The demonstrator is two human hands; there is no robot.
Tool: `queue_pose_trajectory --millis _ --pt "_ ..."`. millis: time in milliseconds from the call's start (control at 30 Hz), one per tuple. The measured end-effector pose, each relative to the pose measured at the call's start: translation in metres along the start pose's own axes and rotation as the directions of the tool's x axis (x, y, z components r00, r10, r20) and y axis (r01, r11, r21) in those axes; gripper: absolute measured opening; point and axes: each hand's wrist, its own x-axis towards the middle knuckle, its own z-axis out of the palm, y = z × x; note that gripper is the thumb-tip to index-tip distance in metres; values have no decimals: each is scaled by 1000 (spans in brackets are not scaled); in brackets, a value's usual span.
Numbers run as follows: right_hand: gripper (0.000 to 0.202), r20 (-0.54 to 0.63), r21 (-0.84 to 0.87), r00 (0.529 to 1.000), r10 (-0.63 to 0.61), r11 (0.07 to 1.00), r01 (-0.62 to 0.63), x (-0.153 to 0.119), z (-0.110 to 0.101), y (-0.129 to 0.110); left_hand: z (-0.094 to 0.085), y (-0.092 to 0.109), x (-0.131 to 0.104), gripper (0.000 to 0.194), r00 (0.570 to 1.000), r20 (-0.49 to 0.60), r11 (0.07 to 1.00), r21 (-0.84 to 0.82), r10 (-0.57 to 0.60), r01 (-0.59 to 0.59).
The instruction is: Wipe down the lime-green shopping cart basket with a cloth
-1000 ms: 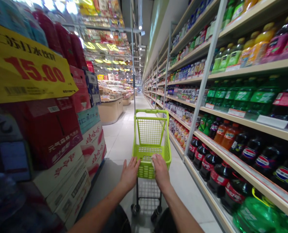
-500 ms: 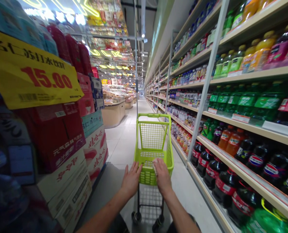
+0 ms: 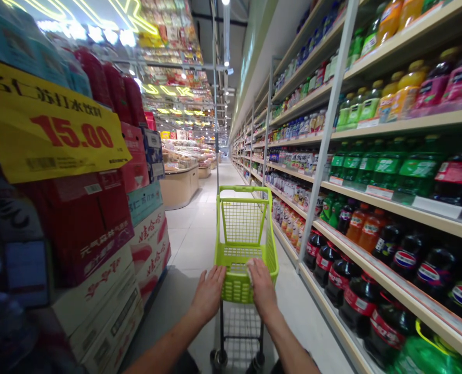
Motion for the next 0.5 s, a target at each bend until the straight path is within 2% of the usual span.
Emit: queue_pose_trajectory --millis 67,133,200,267,333,400,500 --pt "61 -41 -33 995 94 995 -96 -1 -11 18 0 -2 3 54 1000 3 1000 -11 17 -17" --pt "61 -53 -21 986 158 987 -159 -1 -11 17 1 -1 6 52 1000 1 999 -19 26 -26" --pt "64 -17 40 990 138 990 -138 0 1 -3 2 1 8 50 1000 -16 1000 -19 21 -21" --pt "65 52 123 997 50 991 -56 3 17 -28 3 2 9 49 999 -35 1000 -13 16 -16" --pt "64 97 177 995 -22 984 5 6 27 -42 2 1 8 49 999 -38 1000 -6 20 -20" --pt "62 88 165 996 -5 986 -10 7 25 -36 0 -2 7 49 999 -29 1000 -4 20 -20" --pt "57 13 47 992 128 991 -128 5 8 -2 -3 -6 4 50 1000 -13 1000 -11 7 -7"
